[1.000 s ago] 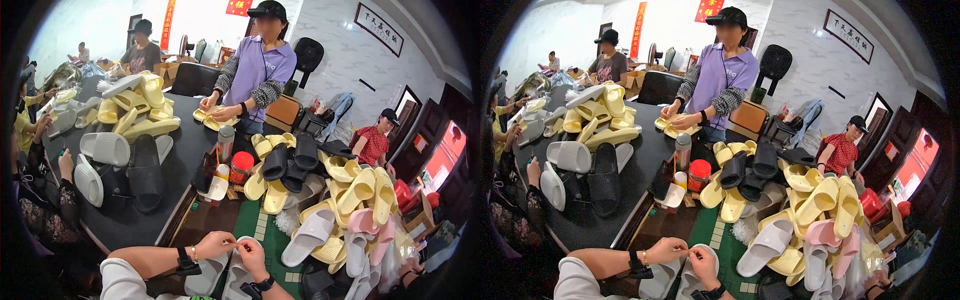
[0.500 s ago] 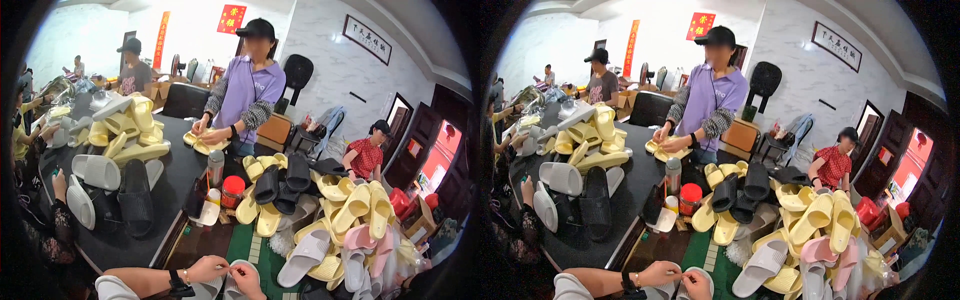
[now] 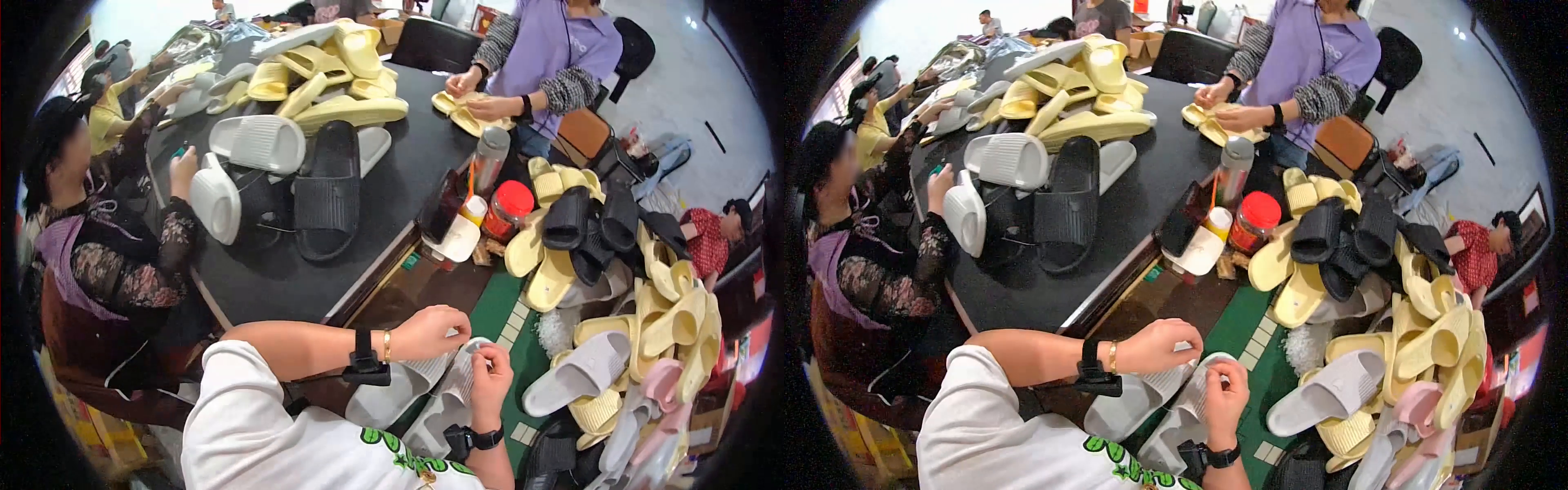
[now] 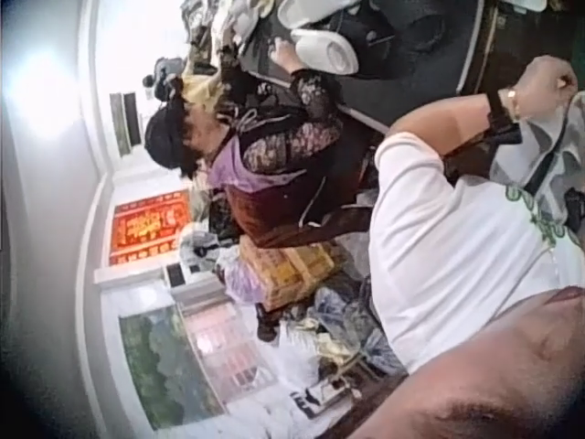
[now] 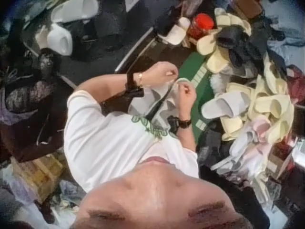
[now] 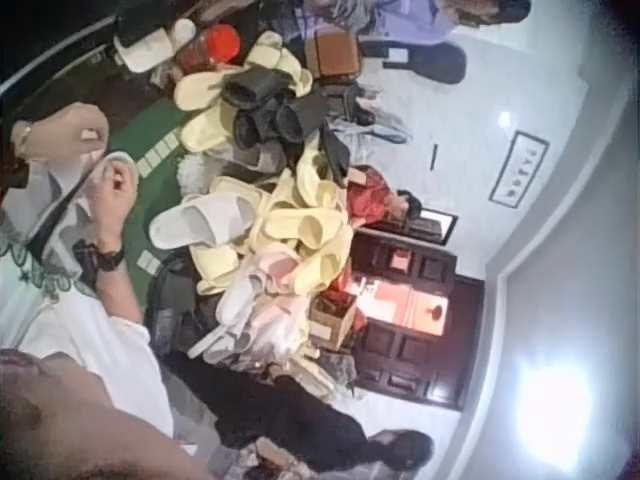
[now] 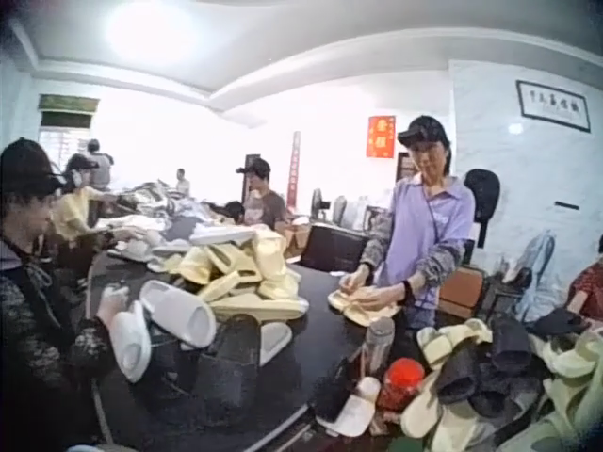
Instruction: The recorder is inspecting and cleaning yellow and white slippers in a manufacturing setting, using their hands and a small tool to trim or clean the items.
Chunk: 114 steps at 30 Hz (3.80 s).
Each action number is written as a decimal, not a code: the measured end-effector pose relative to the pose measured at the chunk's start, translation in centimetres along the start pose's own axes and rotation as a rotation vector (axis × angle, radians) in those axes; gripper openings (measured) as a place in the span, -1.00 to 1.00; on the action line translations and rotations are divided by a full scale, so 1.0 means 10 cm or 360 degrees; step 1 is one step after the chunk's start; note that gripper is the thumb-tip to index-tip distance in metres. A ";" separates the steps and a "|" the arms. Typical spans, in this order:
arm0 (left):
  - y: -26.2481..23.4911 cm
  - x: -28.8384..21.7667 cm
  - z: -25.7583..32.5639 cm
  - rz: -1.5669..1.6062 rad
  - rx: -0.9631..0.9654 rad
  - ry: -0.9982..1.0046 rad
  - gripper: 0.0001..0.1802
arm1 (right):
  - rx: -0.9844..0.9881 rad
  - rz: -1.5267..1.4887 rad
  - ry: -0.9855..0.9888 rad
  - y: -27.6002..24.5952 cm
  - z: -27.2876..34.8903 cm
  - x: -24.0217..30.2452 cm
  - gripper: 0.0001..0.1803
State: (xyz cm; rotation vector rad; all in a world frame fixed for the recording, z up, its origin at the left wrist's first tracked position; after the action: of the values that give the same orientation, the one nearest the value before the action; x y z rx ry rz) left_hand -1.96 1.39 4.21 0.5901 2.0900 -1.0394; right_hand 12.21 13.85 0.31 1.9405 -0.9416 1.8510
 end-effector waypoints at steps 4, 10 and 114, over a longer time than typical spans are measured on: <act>-0.27 -0.22 0.00 0.0164 -0.0026 -0.0352 -0.75 | -0.0163 -0.0015 0.0014 -0.23 0.06 -0.02 -0.96; -1.15 -0.66 0.17 -0.0266 -0.0036 -0.0206 -0.56 | -0.0522 -0.0118 -0.0176 -0.89 0.13 0.79 -0.98; 0.02 0.01 0.68 0.0101 0.0423 -0.0946 -0.32 | -0.0053 0.1217 0.0389 -0.81 0.39 -0.14 -0.43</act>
State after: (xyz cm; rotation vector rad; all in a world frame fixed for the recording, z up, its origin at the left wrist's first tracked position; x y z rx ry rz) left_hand 0.81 -4.04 1.18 0.4034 1.4218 -1.2805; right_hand 20.38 17.78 0.26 1.3665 -1.7730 2.3512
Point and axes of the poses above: each hand's wrist, its own z-axis away from the middle knuckle, its own y-axis out of the palm, x = y × z, the point moved 3 cm from there along -z, towards the middle knuckle, and after that the axes turned 6 degrees about y, right-handed, at the moved point
